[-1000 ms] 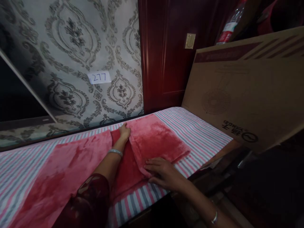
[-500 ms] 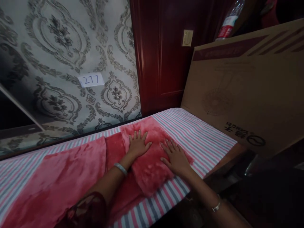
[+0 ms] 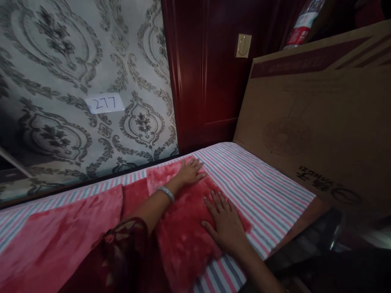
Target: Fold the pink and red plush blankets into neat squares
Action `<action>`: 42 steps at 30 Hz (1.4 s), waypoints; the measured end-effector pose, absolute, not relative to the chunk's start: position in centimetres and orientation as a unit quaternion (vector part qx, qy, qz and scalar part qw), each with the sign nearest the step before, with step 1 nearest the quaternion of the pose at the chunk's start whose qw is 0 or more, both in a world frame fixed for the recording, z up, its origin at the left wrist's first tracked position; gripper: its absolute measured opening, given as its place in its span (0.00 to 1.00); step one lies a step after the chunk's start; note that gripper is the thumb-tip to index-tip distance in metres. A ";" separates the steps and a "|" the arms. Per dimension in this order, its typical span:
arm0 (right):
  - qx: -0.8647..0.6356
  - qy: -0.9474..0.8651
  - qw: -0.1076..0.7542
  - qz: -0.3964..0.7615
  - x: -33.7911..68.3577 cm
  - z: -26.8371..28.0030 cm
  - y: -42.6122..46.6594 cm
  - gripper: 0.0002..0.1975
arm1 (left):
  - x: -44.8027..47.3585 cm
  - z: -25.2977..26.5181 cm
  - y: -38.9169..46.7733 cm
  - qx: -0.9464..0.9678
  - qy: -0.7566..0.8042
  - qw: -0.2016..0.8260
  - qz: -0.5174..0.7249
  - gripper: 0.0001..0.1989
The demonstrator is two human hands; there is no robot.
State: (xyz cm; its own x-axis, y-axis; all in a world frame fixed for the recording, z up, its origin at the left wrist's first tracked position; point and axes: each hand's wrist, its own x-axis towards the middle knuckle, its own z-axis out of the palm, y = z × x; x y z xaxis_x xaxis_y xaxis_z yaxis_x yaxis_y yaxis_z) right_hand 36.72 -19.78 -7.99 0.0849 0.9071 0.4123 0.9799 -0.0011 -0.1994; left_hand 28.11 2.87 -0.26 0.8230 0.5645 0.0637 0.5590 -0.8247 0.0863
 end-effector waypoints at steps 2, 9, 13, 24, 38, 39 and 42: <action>-0.701 -0.674 0.223 -0.076 36.7 -8.0 -19.9 0.35 | 28.8 -1.5 3.7 0.935 0.350 0.023 0.049 0.33; -0.695 -0.676 0.233 -0.082 36.9 -8.6 -19.9 0.35 | 28.5 -3.2 3.4 0.923 0.381 0.007 0.059 0.37; -0.695 -0.677 0.227 -0.089 37.0 -8.7 -19.9 0.35 | 28.6 -2.7 3.7 0.926 0.374 0.025 0.047 0.37; -0.696 -0.677 0.218 -0.097 37.0 -8.8 -19.7 0.33 | 16.5 0.7 6.2 0.827 0.559 0.002 0.056 0.23; -0.705 -0.677 0.188 -0.093 37.3 -8.1 -19.7 0.33 | 13.3 0.6 8.3 0.782 0.620 0.043 0.053 0.19; -0.707 -0.677 0.185 -0.089 37.3 -8.0 -19.7 0.33 | 13.3 1.0 8.1 0.782 0.620 0.040 0.052 0.20; -0.712 -0.675 0.176 -0.075 37.3 -7.6 -19.9 0.34 | 14.1 2.0 6.4 0.804 0.591 0.003 0.074 0.27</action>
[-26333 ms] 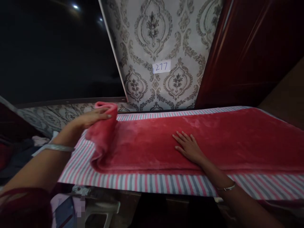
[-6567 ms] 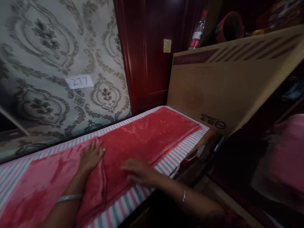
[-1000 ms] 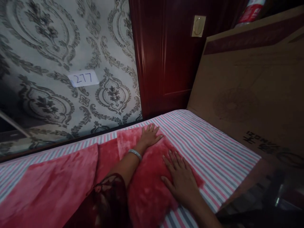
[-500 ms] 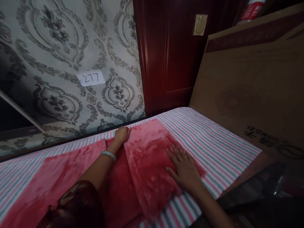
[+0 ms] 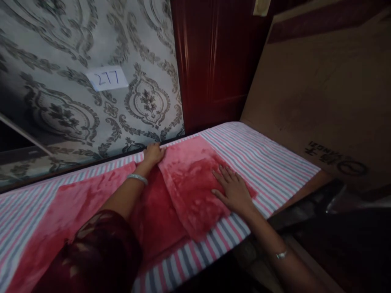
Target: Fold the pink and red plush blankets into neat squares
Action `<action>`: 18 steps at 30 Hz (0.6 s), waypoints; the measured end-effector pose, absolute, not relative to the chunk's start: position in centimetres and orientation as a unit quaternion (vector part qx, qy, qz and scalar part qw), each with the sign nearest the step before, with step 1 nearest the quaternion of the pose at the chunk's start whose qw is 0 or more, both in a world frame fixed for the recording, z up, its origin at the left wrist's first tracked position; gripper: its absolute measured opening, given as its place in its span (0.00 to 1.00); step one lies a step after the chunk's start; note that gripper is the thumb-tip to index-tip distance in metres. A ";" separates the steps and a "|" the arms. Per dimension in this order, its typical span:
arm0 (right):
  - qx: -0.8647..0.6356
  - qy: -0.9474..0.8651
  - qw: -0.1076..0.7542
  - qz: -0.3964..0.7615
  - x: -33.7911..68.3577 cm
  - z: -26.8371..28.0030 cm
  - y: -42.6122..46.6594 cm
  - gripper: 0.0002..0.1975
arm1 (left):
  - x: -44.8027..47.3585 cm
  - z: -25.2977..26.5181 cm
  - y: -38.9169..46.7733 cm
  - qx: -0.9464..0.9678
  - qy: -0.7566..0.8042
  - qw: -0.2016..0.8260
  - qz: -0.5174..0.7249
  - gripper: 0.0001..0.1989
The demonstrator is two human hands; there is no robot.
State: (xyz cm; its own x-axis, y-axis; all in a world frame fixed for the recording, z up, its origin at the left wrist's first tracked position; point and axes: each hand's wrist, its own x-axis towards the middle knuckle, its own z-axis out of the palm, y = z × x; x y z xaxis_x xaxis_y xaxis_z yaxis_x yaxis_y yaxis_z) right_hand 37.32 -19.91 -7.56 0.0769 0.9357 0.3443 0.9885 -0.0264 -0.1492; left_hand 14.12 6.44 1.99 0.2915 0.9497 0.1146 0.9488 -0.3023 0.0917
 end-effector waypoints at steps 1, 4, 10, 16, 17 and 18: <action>-0.714 -0.675 0.173 -0.071 37.3 -7.5 -20.0 0.34 | 14.6 2.2 5.6 0.823 0.561 -0.013 0.083 0.29; -0.720 -0.672 0.163 -0.051 37.7 -7.1 -20.4 0.35 | 16.0 2.3 2.2 0.888 0.454 -0.020 0.071 0.35; -0.705 -0.683 0.194 0.002 39.1 -2.5 -18.1 0.31 | 16.4 1.0 -4.2 0.919 0.392 0.031 0.030 0.43; -0.693 -0.694 0.194 -0.016 38.3 0.8 -10.3 0.31 | 15.7 -1.8 -7.0 0.922 0.382 0.022 0.056 0.50; -0.697 -0.695 0.174 -0.006 38.1 0.2 -9.4 0.30 | 15.6 -2.3 -7.3 0.922 0.383 0.016 0.053 0.50; -0.703 -0.694 0.155 0.006 38.2 -0.6 -8.9 0.30 | 15.5 -2.7 -7.4 0.922 0.383 0.012 0.051 0.51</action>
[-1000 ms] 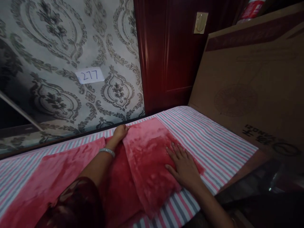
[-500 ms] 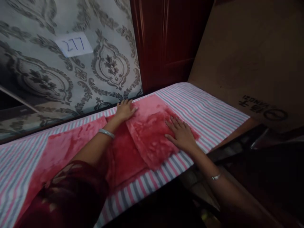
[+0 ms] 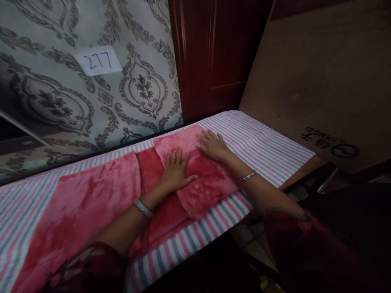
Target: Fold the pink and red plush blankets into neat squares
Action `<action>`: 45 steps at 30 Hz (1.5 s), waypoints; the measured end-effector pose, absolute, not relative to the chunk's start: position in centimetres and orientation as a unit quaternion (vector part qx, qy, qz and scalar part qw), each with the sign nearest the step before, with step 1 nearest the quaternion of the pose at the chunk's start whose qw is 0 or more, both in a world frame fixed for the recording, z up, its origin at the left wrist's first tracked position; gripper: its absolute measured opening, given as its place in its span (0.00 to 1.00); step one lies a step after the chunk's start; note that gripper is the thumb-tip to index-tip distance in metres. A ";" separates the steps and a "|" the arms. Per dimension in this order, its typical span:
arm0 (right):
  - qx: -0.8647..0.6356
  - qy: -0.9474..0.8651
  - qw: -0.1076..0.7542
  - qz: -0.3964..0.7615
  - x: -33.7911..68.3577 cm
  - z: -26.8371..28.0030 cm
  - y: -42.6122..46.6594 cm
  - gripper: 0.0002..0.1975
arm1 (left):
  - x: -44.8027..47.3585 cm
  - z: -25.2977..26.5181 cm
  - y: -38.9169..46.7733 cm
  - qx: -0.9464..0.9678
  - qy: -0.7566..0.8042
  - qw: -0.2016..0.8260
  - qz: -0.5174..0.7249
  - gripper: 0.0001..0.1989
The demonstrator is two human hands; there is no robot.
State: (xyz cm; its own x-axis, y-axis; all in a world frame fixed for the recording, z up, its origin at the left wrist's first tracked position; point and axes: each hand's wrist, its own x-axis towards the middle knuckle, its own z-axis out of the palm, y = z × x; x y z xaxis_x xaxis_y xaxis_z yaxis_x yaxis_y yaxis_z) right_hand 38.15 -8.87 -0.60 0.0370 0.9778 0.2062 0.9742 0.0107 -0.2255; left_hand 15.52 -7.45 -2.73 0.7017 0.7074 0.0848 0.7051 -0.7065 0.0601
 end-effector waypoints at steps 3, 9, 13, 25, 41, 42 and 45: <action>-0.724 -0.677 0.128 0.028 38.9 -3.5 -8.5 0.30 | 15.3 -3.4 -7.8 0.925 0.378 0.009 0.044 0.52; -0.725 -0.678 0.123 0.013 40.0 -5.4 -8.6 0.32 | 15.2 -2.8 -8.3 0.923 0.382 0.015 0.036 0.53; -0.724 -0.679 0.120 0.006 40.0 -5.8 -8.4 0.32 | 15.1 -2.5 -8.6 0.920 0.386 0.050 0.038 0.54; -0.747 -0.660 0.069 0.025 39.4 -0.5 -3.2 0.30 | 13.1 0.5 1.8 0.750 0.532 0.235 0.315 0.28; -0.733 -0.665 0.133 0.039 37.9 -4.2 -0.6 0.32 | 11.9 -2.9 7.2 0.647 0.640 0.218 0.353 0.12; -0.736 -0.662 0.132 0.040 37.9 -4.2 -0.6 0.32 | 12.0 -2.6 7.1 0.649 0.642 0.213 0.349 0.14; -0.737 -0.662 0.135 0.026 37.8 -4.3 -0.5 0.33 | 12.4 -1.3 6.0 0.687 0.619 0.134 0.357 0.24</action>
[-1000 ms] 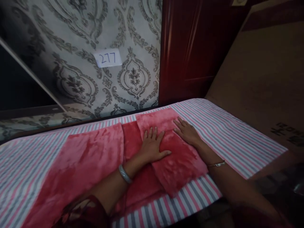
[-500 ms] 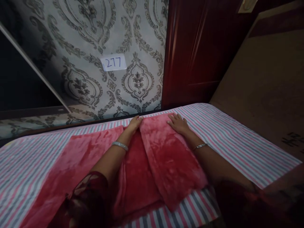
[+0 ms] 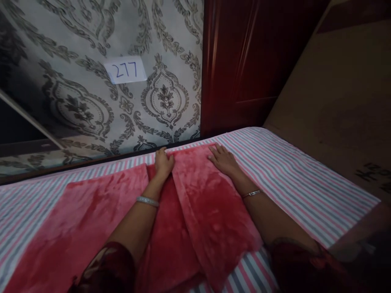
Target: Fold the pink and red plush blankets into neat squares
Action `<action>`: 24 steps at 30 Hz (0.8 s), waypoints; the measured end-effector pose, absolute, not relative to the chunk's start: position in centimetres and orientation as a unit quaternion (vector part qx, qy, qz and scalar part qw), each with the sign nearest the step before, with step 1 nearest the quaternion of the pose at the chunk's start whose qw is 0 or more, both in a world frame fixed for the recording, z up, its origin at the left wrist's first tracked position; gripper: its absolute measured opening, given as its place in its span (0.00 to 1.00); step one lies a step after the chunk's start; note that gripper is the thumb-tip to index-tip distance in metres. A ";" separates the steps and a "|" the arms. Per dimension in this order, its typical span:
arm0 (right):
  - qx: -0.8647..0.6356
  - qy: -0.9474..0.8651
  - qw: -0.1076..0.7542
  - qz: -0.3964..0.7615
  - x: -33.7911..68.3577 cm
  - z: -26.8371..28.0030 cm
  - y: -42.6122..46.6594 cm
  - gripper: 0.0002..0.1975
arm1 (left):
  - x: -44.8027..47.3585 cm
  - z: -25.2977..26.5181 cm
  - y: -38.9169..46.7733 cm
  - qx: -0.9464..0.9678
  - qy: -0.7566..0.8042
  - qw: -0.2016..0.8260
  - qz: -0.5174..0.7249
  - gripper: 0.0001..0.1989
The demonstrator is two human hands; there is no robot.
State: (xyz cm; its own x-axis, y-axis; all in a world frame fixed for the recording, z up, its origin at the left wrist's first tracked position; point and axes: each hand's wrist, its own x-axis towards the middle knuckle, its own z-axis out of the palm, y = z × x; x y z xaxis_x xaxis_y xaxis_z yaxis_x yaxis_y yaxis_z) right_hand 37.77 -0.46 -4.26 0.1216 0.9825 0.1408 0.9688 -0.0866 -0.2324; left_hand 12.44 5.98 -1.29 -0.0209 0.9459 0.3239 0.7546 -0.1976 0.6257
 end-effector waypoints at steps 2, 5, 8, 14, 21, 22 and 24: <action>-0.725 -0.675 0.137 0.005 37.7 -4.2 -0.4 0.33 | 13.1 -0.5 4.8 0.762 0.551 0.033 0.339 0.28; -0.706 -0.697 0.121 0.007 37.7 -4.0 -0.4 0.33 | 14.4 -0.4 2.9 0.860 0.460 -0.053 0.216 0.32; -0.703 -0.702 0.104 0.043 37.7 -3.8 -0.4 0.32 | 15.4 -1.5 1.9 0.864 0.499 -0.012 0.072 0.37; -0.707 -0.693 0.116 0.078 37.5 -3.6 -0.5 0.32 | 15.5 -3.1 1.7 0.844 0.536 0.006 0.034 0.42; -0.716 -0.679 0.097 0.134 38.5 -0.9 -1.5 0.30 | 15.2 -0.6 2.3 0.844 0.530 0.077 -0.005 0.40; -0.722 -0.671 0.097 0.138 39.1 -0.4 -2.2 0.30 | 15.2 0.1 2.1 0.842 0.532 0.086 -0.013 0.40; -0.740 -0.653 0.104 0.126 40.3 0.2 -4.5 0.31 | 15.4 1.3 0.9 0.849 0.524 0.069 -0.001 0.40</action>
